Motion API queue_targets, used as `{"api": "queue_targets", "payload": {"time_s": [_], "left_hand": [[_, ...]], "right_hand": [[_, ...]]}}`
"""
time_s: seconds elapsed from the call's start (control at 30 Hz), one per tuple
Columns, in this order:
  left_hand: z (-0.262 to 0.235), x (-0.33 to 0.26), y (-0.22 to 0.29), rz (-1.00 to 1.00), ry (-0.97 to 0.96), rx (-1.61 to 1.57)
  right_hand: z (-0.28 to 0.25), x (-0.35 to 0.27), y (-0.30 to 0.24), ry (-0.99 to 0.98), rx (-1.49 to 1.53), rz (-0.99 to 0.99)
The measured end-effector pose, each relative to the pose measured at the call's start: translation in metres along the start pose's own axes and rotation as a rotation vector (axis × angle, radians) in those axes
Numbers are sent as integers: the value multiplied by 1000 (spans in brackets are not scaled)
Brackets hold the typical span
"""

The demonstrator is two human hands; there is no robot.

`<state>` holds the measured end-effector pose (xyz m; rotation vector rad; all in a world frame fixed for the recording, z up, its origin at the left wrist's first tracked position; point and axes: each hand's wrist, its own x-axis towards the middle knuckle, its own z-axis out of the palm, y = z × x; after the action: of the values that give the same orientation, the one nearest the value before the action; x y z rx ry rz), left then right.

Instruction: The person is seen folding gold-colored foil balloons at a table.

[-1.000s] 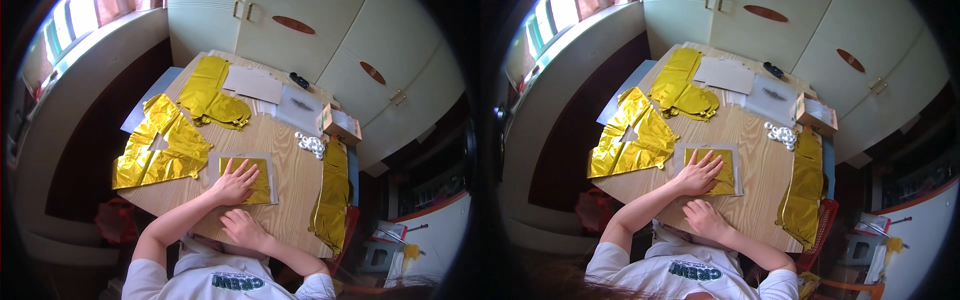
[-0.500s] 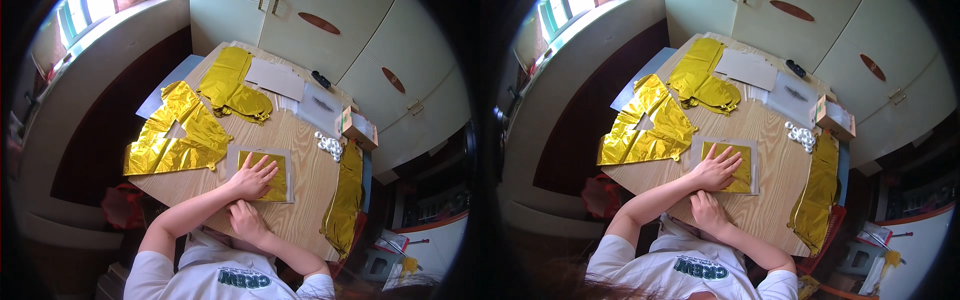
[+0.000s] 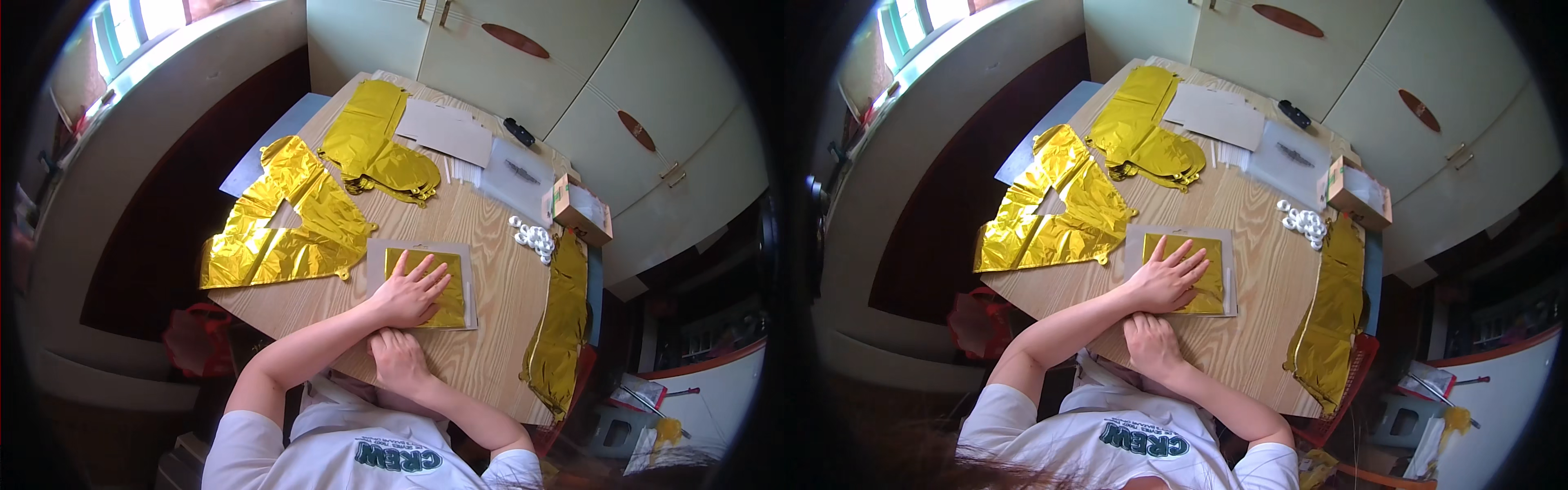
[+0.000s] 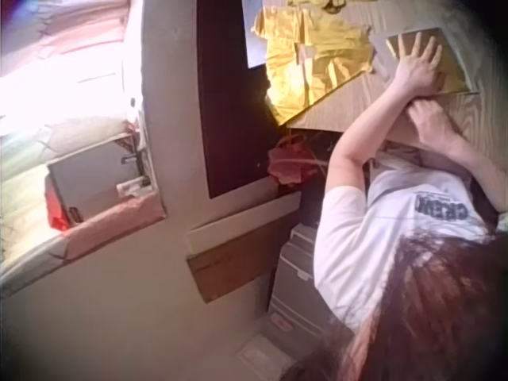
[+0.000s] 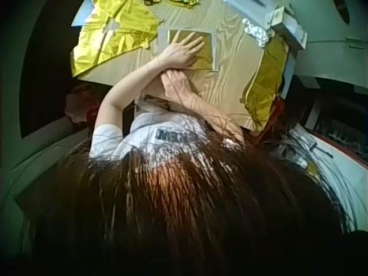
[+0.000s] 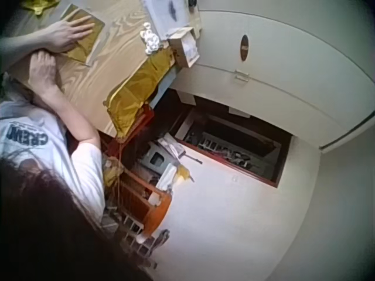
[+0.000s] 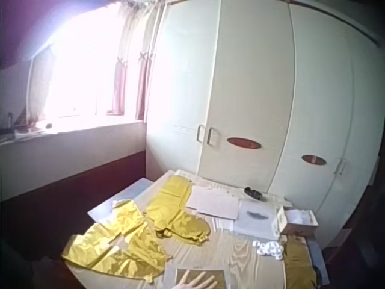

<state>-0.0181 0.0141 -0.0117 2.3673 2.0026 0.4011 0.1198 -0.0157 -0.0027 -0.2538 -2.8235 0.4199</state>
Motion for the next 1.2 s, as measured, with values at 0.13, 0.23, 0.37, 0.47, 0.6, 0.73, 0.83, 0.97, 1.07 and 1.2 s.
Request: {"api": "queue_targets", "payload": {"time_s": [0.13,0.23,0.37,0.47,0.6,0.73,0.83,0.97,1.07,1.2], "left_hand": [[1,-1,-1,5,9,6],[1,-1,1,-9,10,27],[3,0,2,-13,-2,56],[5,1,2,-3,3,64],[4,1,2,8,1,59],[3,0,4,2,-7,51],[0,-4,4,35,-31,28],[-8,-5,12,100,-56,19],[-7,-17,18,127,-75,5],[-11,-31,28,152,-90,-6]], "right_hand": [[-21,-12,3,-7,334,41],[-23,-21,11,190,378,77],[-22,-10,6,176,211,61],[-4,-7,0,117,95,75],[7,-5,-3,109,-21,85],[-3,-8,-2,131,126,70],[-22,-23,5,267,348,-8],[-66,-85,35,445,1137,254],[-111,-130,57,798,1572,332],[-156,-190,78,1217,1198,375]]}}
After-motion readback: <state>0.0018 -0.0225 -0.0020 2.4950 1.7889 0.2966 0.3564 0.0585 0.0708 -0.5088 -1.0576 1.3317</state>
